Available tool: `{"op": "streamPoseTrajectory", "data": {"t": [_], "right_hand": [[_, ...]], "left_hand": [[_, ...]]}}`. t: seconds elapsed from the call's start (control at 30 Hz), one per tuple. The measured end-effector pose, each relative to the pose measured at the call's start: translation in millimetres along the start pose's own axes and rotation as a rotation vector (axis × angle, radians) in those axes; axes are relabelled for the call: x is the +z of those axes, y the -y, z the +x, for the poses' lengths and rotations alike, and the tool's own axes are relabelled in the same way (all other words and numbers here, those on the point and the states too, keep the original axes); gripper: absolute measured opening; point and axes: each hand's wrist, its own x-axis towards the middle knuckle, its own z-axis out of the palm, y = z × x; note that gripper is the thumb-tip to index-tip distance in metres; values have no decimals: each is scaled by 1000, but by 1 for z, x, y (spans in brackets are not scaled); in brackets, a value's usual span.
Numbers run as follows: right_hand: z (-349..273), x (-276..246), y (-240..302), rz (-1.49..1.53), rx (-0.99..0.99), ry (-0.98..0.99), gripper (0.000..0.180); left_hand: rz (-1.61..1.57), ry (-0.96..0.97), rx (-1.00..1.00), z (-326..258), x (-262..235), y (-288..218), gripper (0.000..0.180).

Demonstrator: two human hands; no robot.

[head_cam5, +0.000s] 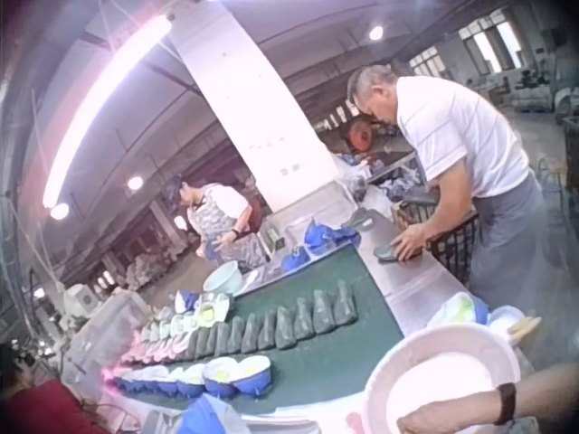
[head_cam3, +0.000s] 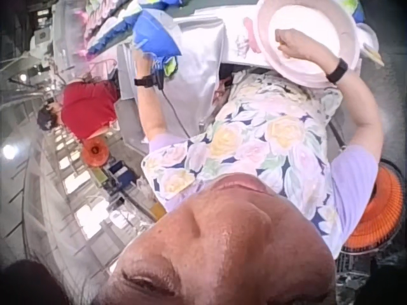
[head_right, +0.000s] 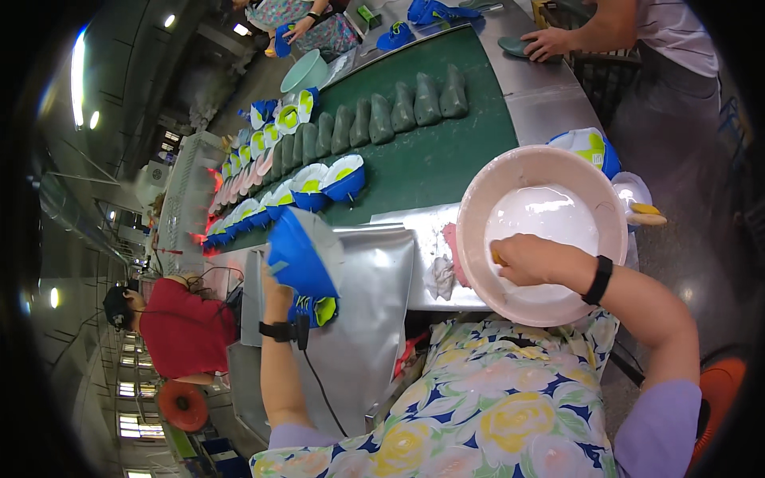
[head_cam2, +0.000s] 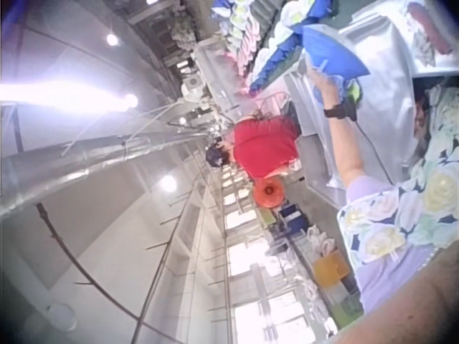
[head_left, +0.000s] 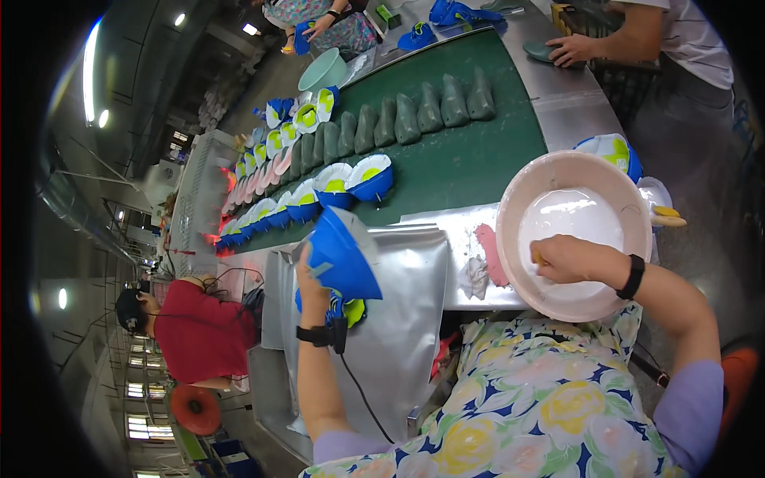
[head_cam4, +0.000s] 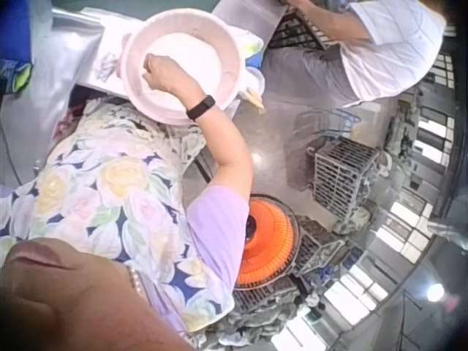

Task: The person repeatedly picks up blue and neon-yellow shoes from a metal tray, dips a brush into a pink bowl of white liquid, and applies the liquid to the interior of the shoes. After coating each shoe, they place it onto a green conveyor belt. Coworkers are visible in the background performing similar tasks.

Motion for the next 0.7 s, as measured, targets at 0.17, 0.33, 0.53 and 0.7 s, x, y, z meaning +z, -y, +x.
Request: {"op": "streamPoseTrajectory", "data": {"t": [0.17,0.33,0.53,0.7], "right_hand": [[-49,-24,-44,-196,51,-227,15],[-84,-88,-29,80,-8,-488,19],[-79,-110,-7,251,-321,-722,20],[-89,-102,-16,284,-61,-837,26]], "left_hand": [[-491,277,-75,28,43,-47,35],[-782,521,-167,43,130,-104,35],[-932,652,-182,60,207,-158,36],[-1015,617,-215,57,241,-177,36]]}}
